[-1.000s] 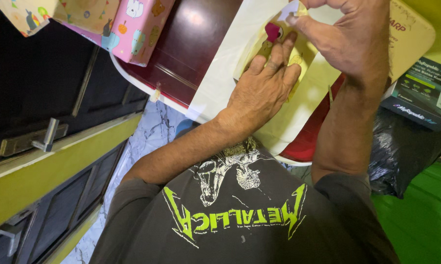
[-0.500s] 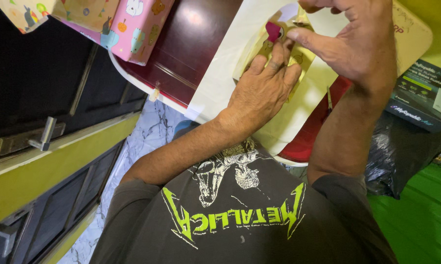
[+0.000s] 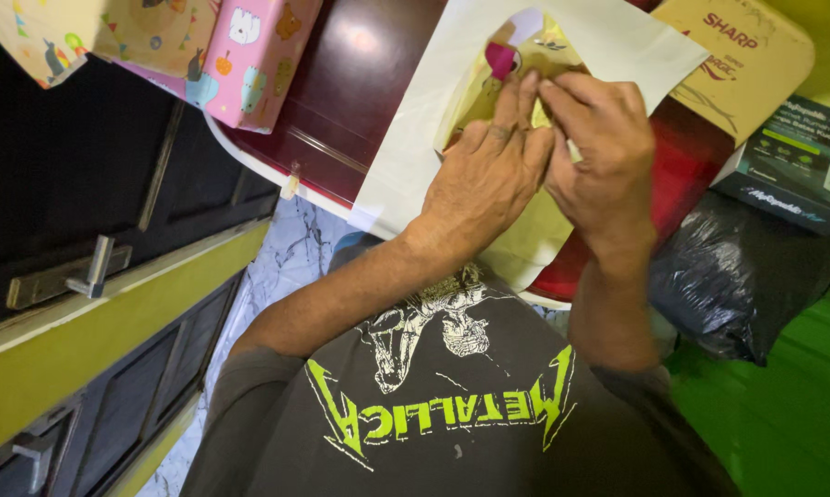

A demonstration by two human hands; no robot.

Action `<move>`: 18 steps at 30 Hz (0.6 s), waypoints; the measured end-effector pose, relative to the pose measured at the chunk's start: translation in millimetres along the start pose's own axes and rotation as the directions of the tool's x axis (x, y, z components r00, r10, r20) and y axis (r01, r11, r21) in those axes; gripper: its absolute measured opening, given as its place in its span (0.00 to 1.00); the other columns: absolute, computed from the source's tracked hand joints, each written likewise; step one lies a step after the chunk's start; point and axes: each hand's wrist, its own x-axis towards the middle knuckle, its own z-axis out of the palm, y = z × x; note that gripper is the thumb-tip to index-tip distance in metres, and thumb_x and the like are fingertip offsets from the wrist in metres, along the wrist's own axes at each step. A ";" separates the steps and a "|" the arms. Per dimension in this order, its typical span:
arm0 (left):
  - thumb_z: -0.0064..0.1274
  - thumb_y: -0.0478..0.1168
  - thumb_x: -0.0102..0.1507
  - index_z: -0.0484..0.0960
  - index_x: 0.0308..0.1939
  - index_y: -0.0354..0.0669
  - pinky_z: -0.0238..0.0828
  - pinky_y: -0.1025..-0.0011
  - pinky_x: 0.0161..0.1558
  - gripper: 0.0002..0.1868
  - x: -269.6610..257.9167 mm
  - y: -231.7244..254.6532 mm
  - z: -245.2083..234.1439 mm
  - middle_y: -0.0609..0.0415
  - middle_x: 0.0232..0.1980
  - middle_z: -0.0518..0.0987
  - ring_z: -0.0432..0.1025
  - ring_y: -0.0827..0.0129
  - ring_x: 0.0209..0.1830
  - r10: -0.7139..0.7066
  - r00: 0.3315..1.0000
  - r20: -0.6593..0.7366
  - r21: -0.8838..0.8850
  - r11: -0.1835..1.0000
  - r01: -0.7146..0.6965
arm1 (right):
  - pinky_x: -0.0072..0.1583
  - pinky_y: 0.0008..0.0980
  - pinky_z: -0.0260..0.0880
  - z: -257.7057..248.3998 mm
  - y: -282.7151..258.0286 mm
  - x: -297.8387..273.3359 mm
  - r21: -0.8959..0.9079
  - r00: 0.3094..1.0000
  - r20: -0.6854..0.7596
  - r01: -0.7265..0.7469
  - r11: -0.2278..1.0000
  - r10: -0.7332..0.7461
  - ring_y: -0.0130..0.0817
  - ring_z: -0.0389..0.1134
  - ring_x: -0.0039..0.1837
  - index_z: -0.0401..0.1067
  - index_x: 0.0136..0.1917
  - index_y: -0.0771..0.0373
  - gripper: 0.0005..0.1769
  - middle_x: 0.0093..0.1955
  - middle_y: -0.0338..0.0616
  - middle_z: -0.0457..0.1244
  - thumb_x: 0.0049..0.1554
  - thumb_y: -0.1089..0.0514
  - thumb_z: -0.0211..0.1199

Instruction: The person wraps a box with yellow printed wrapping paper, folding the paper flaps over the box and creasing the edges. They apply tape to secure the folds, cut the tape with scissors, press the seams flat, and finally hold up the finished wrapped box.

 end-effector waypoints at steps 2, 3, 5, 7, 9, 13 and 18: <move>0.47 0.37 0.72 0.73 0.48 0.35 0.65 0.64 0.54 0.06 -1.7 1.9 -1.7 0.28 0.73 0.68 0.67 0.51 0.73 -0.012 1.000 -0.005 -0.013 1.000 0.012 | 0.61 0.36 0.71 6.6 -1.2 -4.2 -0.035 1.000 -0.020 0.014 0.999 -0.015 0.46 0.66 0.60 0.76 0.63 0.69 0.18 0.63 0.46 0.67 0.59 0.73 0.67; 0.48 0.36 0.71 0.74 0.49 0.36 0.66 0.64 0.55 0.06 -1.0 1.3 -2.2 0.29 0.72 0.69 0.67 0.51 0.73 -0.025 1.000 -0.006 -0.052 0.998 0.024 | 0.63 0.37 0.70 8.4 -1.9 -5.2 -0.050 1.000 -0.019 0.018 0.999 -0.019 0.46 0.66 0.61 0.76 0.64 0.69 0.19 0.64 0.46 0.67 0.59 0.73 0.67; 0.49 0.35 0.69 0.75 0.49 0.36 0.68 0.63 0.55 0.07 2.2 -1.3 -4.0 0.31 0.69 0.71 0.69 0.51 0.71 -0.053 0.999 -0.004 -0.129 0.990 0.052 | 0.66 0.39 0.70 10.7 -4.1 -6.1 -0.077 1.000 -0.013 0.027 0.997 -0.028 0.45 0.64 0.62 0.75 0.65 0.70 0.21 0.65 0.47 0.67 0.58 0.74 0.66; 0.50 0.35 0.66 0.75 0.51 0.33 0.68 0.63 0.56 0.11 4.7 -7.0 -9.0 0.31 0.67 0.73 0.69 0.50 0.69 -0.040 0.998 -0.050 -0.186 0.982 0.030 | 0.66 0.39 0.69 12.1 -6.4 -5.7 -0.084 1.000 -0.014 0.016 0.996 -0.017 0.46 0.64 0.63 0.75 0.67 0.70 0.23 0.67 0.47 0.67 0.58 0.72 0.68; 0.52 0.34 0.65 0.74 0.53 0.32 0.69 0.62 0.58 0.14 6.4 -15.3 -18.0 0.34 0.64 0.75 0.70 0.51 0.66 0.004 0.996 -0.087 -0.238 0.971 -0.024 | 0.65 0.39 0.69 12.7 -8.0 -5.0 -0.082 1.000 -0.016 0.024 0.996 -0.025 0.47 0.63 0.62 0.74 0.67 0.71 0.24 0.68 0.47 0.66 0.58 0.70 0.69; 0.55 0.30 0.63 0.73 0.57 0.32 0.69 0.61 0.60 0.18 14.6 -44.4 -40.7 0.41 0.58 0.77 0.71 0.53 0.60 0.089 0.976 -0.200 -0.363 0.918 -0.158 | 0.64 0.38 0.68 12.2 -8.8 -3.3 -0.101 0.998 -0.002 0.062 0.993 -0.063 0.48 0.63 0.63 0.72 0.62 0.70 0.21 0.70 0.48 0.65 0.55 0.72 0.69; 0.60 0.34 0.61 0.74 0.56 0.39 0.67 0.57 0.49 0.20 44.1 -91.7 -45.7 0.46 0.48 0.78 0.73 0.53 0.48 0.025 0.971 -0.239 -0.377 0.919 -0.117 | 0.66 0.38 0.68 12.1 -10.2 -4.7 -0.117 1.000 0.014 0.024 0.993 -0.023 0.45 0.62 0.62 0.73 0.66 0.71 0.22 0.69 0.44 0.64 0.58 0.73 0.68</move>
